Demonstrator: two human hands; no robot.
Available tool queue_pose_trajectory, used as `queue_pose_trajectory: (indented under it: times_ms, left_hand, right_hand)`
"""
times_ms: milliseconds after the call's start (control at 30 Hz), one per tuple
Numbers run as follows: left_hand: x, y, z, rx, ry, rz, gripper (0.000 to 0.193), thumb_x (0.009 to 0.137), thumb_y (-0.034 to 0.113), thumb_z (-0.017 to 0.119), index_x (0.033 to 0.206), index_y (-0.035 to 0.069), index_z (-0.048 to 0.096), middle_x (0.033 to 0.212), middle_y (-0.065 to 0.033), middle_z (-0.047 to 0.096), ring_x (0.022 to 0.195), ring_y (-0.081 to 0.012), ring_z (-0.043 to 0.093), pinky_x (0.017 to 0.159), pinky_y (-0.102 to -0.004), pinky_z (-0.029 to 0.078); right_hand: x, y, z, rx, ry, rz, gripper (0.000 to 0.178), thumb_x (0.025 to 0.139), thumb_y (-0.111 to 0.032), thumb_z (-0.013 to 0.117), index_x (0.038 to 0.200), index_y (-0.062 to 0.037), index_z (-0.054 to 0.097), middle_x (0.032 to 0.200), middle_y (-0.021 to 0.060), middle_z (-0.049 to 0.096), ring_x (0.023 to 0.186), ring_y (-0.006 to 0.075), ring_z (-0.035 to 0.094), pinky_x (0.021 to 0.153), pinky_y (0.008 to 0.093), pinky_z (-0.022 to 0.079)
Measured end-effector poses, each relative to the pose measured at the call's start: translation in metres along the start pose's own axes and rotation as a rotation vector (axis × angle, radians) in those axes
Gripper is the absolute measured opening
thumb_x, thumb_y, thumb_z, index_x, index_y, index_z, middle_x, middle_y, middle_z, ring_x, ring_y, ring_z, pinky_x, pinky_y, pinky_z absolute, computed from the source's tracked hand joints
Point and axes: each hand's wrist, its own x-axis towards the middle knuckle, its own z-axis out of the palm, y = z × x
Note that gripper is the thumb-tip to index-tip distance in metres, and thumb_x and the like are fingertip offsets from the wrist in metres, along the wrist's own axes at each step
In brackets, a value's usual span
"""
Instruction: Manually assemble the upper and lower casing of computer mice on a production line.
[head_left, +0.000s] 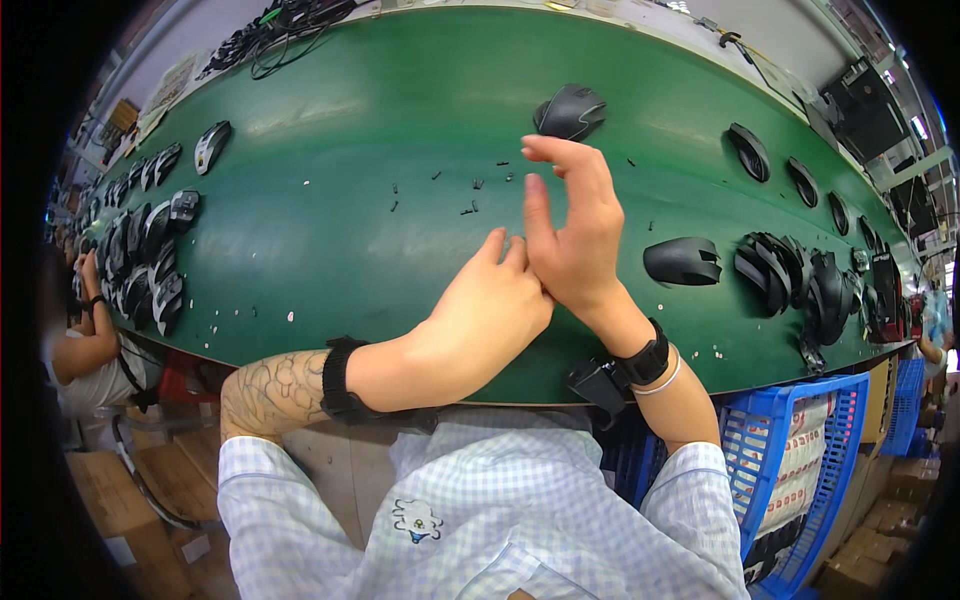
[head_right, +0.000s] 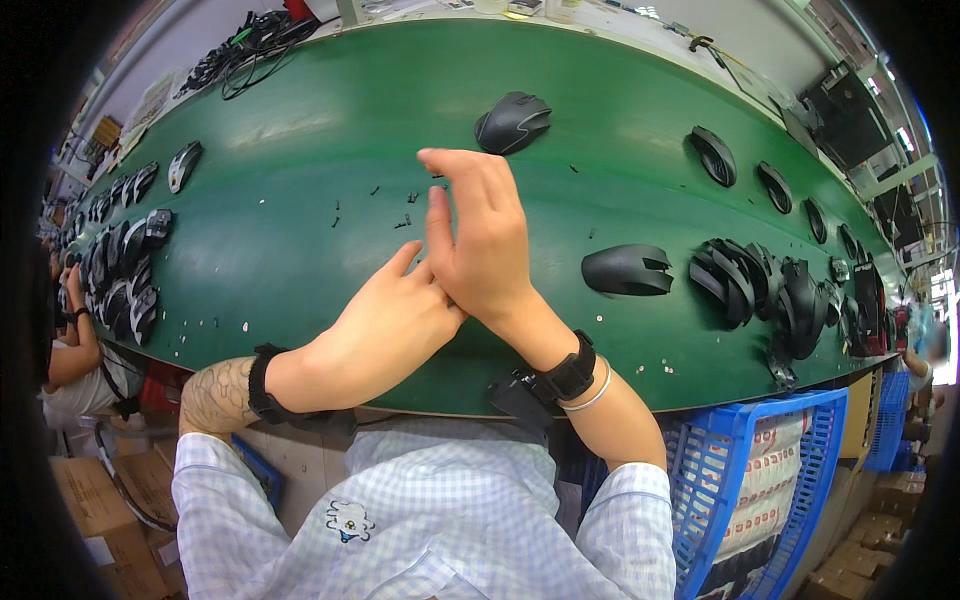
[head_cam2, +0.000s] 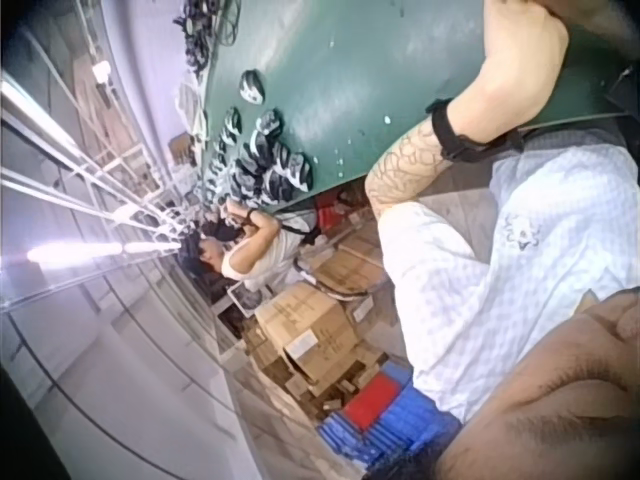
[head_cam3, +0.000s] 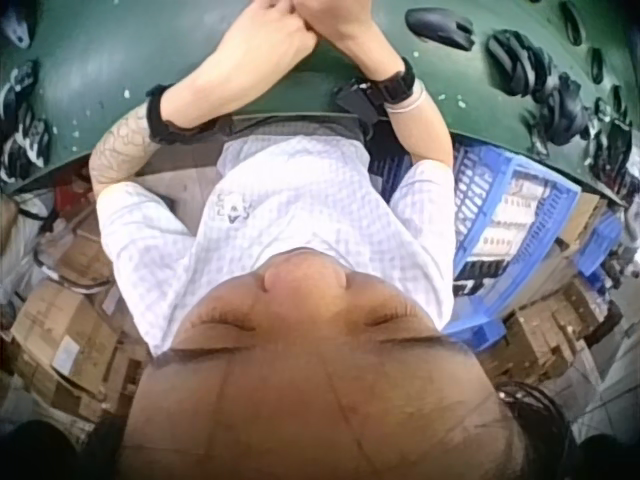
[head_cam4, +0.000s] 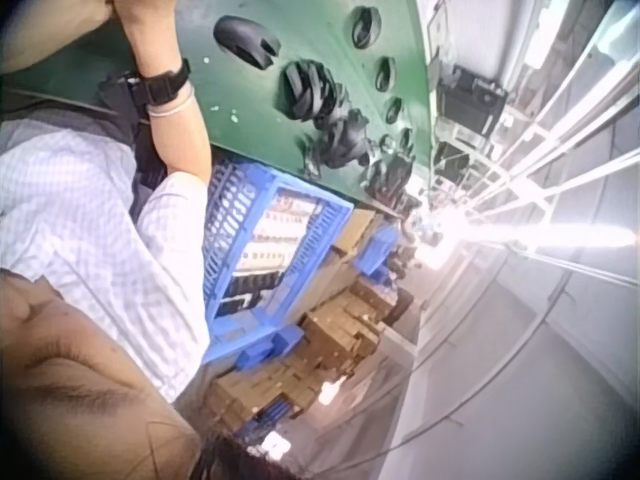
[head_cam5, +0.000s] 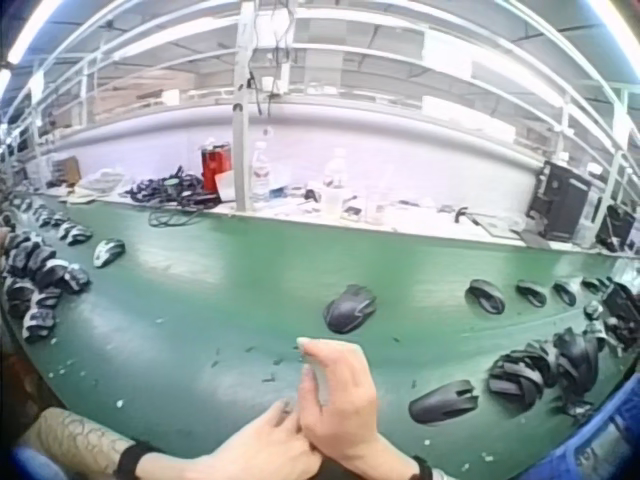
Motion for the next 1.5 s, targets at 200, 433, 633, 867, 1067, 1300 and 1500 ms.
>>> queue_pose_trajectory:
  times_ms: [200,433,633,867,1067,1300,1500]
  left_hand:
    - [-0.005,-0.012,0.024,-0.209,0.206,-0.115,0.027,0.069,0.011,0.063,0.095,0.005,0.064,0.097,-0.0069,0.061,0.108,-0.0219,0.05,0.101,-0.0395,0.035]
    - [-0.008,-0.047,0.038,-0.235,0.243,-0.439,0.032,0.069,0.005,0.063,0.101,0.0,0.061,0.117,-0.0117,0.054,0.12,-0.0278,0.044,0.101,-0.0415,0.035]
    - [-0.002,-0.058,0.034,-0.327,0.913,-0.569,0.023,0.071,-0.001,0.056,0.092,0.004,0.063,0.111,-0.0109,0.059,0.103,-0.0308,0.056,0.094,-0.0436,0.038]
    - [0.019,0.0,0.042,-0.255,1.271,-0.263,0.019,0.074,0.006,0.058,0.092,0.012,0.061,0.108,-0.0099,0.06,0.102,-0.0271,0.057,0.1,-0.048,0.032]
    - [0.023,-0.028,0.051,-0.124,1.287,-0.396,0.019,0.076,0.004,0.055,0.093,0.009,0.06,0.103,-0.0099,0.059,0.102,-0.0307,0.055,0.099,-0.0462,0.033]
    - [0.013,-0.046,0.053,-0.407,1.325,-0.207,0.021,0.081,0.016,0.054,0.098,0.008,0.064,0.109,-0.0164,0.055,0.103,-0.0341,0.052,0.087,-0.0454,0.042]
    - [0.011,-0.026,0.048,-0.284,1.069,0.069,0.044,0.089,0.047,0.04,0.094,0.017,0.072,0.116,-0.0165,0.055,0.11,-0.0308,0.051,0.097,-0.0457,0.034]
  right_hand:
    - [-0.001,0.003,0.0,-0.143,-0.246,-0.167,0.023,0.063,0.005,0.061,0.085,-0.0013,0.062,0.089,0.0086,0.059,0.085,0.0266,0.056,0.067,0.0363,0.049]
    - [-0.005,0.004,0.0,-0.41,-0.358,-0.275,0.012,0.064,-0.004,0.06,0.076,-0.0026,0.059,0.083,0.0069,0.057,0.081,0.0221,0.054,0.068,0.032,0.045]
    - [-0.014,0.006,0.003,-0.515,-0.498,-0.211,0.007,0.064,-0.004,0.06,0.063,-0.006,0.052,0.067,0.0038,0.05,0.069,0.0191,0.051,0.061,0.0309,0.042]
    - [-0.022,-0.007,0.014,-0.457,-0.56,-0.045,0.01,0.069,-0.018,0.058,0.073,-0.0081,0.056,0.075,0.0062,0.051,0.072,0.0222,0.051,0.061,0.0331,0.041]
    - [-0.022,-0.009,0.011,-0.53,-0.556,0.021,0.006,0.067,-0.01,0.06,0.071,-0.0084,0.055,0.073,0.0042,0.053,0.072,0.0196,0.053,0.059,0.0322,0.042]
    - [-0.025,-0.01,0.011,-0.616,-0.642,-0.026,0.006,0.067,-0.01,0.061,0.072,-0.0077,0.057,0.073,0.0038,0.054,0.074,0.0192,0.053,0.06,0.0307,0.041]
    - [-0.028,-0.008,0.013,-0.439,-0.525,0.009,0.009,0.07,-0.016,0.058,0.077,-0.0096,0.057,0.078,0.0043,0.055,0.079,0.0204,0.051,0.063,0.0326,0.039]
